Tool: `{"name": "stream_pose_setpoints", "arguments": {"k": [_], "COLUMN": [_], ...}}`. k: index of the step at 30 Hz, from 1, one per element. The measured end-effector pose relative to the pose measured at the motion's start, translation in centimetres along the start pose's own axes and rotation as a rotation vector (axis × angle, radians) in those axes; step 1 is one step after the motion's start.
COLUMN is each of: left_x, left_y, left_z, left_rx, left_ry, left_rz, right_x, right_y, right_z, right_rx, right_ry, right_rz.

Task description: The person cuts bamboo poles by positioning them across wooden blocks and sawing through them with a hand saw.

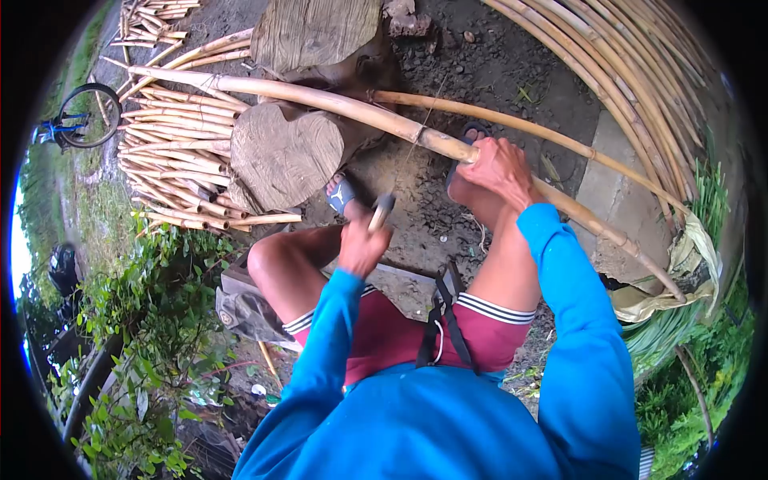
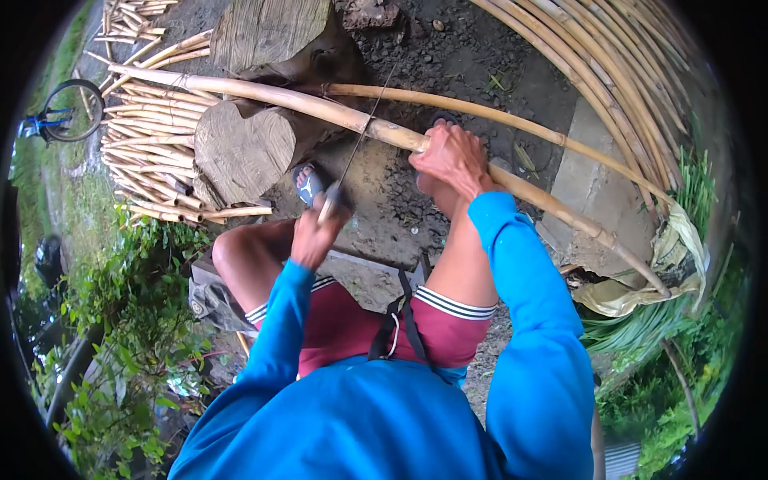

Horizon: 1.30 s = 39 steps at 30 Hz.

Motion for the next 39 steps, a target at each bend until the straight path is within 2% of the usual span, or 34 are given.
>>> {"name": "stream_pose_setpoints", "arguments": {"k": [1, 2, 4, 7, 9, 10, 11, 12, 13, 14, 17, 18, 20, 24, 26, 27, 28, 29, 30, 32, 34, 35, 36, 37, 39], "left_x": [-0.1, -0.9, -0.6, 1.5, 1.3, 0.8, 1.3, -0.1, -1.3, -1.8, -2.4, -3.3, -5.0, -8.3, -9.9, -10.3, -11.5, -14.4, -16.7, -13.4, -14.6, -13.0, -14.3, -16.6, -17.0], "left_y": [3.2, 5.6, 5.7, -2.2, -2.0, -0.9, 2.7, 4.8, 7.0, 8.3, 2.6, 0.4, -2.0, 1.4, 3.9, 5.3, 6.5, 7.8, 9.4, 11.4, 14.7, 15.5, 15.0, 14.2, 13.6], "left_z": [2.3, 2.2, 2.3, 2.9, 2.0, 1.9, -0.5, 2.6, 2.6, 2.5, -0.7, -2.5, -4.2, -5.0, -2.3, 0.5, 1.5, 1.0, 0.7, 9.3, 14.3, 16.2, 14.6, 9.2, 11.5], "left_rx": [-0.342, -0.284, -0.351, -0.402, -0.435, -0.286, 0.317, -0.030, -0.248, -0.406, -0.139, 0.071, -0.141, 0.020, -0.004, 0.001, -0.061, -0.056, -0.057, -0.170, -0.187, -0.320, -0.264, -0.190, -0.066], "left_ry": [0.078, 0.124, 0.137, 0.156, 0.166, 0.128, -0.540, -0.116, 0.124, 0.111, 0.063, -0.052, 0.179, 0.244, 0.354, 0.464, 0.571, 0.505, 0.440, 1.217, 0.973, 1.217, 1.194, 1.235, 1.256], "left_rz": [0.147, 0.076, 0.107, 0.135, 0.203, 0.101, -0.096, 0.007, 0.108, 0.215, 0.091, -0.071, 0.008, -0.069, -0.161, -0.201, -0.224, -0.409, -0.589, -0.617, -0.940, -0.896, -0.830, -0.796, -0.814], "right_x": [0.5, 0.9, -0.4, -0.5, -0.2, 0.3, 0.1, -0.1, 0.2, 0.6, -0.3, 0.0, 0.0, -0.2, 1.0, 0.9, 1.9, 2.6, 2.0, 1.8, 0.0, 0.0, -1.7, -1.7, -4.7], "right_y": [0.2, 0.7, 0.4, -0.3, 0.3, 1.1, 1.3, 1.0, 1.2, 1.7, 2.2, 2.1, 2.1, 1.8, 0.9, 0.6, 0.2, 0.1, 0.2, 0.7, 1.1, 0.8, 1.9, 1.8, 4.4], "right_z": [0.4, 0.5, 1.0, 1.8, 1.5, 1.3, 1.7, 2.3, 2.4, 2.6, 4.0, 3.9, 3.2, 3.9, 3.3, 3.1, 2.2, 1.4, 1.2, -0.6, -3.2, -6.1, -7.4, -10.3, -11.8], "right_rx": [-0.052, -0.047, -0.071, -0.029, 0.004, 0.012, -0.046, -0.108, -0.151, -0.146, -0.171, -0.150, -0.127, -0.172, -0.098, -0.130, -0.131, -0.126, -0.140, -0.075, -0.048, -0.046, -0.034, -0.007, 0.124], "right_ry": [0.025, 0.014, -0.011, -0.025, -0.021, -0.024, -0.006, 0.008, 0.055, 0.049, 0.060, 0.029, 0.020, 0.028, 0.018, 0.029, -0.010, -0.043, -0.023, -0.001, 0.029, 0.091, 0.127, 0.092, 0.160], "right_rz": [-0.019, -0.009, -0.036, 0.008, 0.061, 0.070, 0.047, 0.016, -0.056, -0.052, -0.092, -0.055, -0.032, -0.031, 0.105, 0.090, 0.184, 0.281, 0.271, 0.413, 0.264, 0.175, 0.039, 0.027, 0.040]}}
Point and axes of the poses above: each hand's wrist, its own y-axis away from the middle knuckle, its own x-axis out of the palm, z = x × y, the point moved 10 cm from there along -y, towards the middle knuckle, and after that the axes turned 7 degrees about z, right-handed, at the moved point
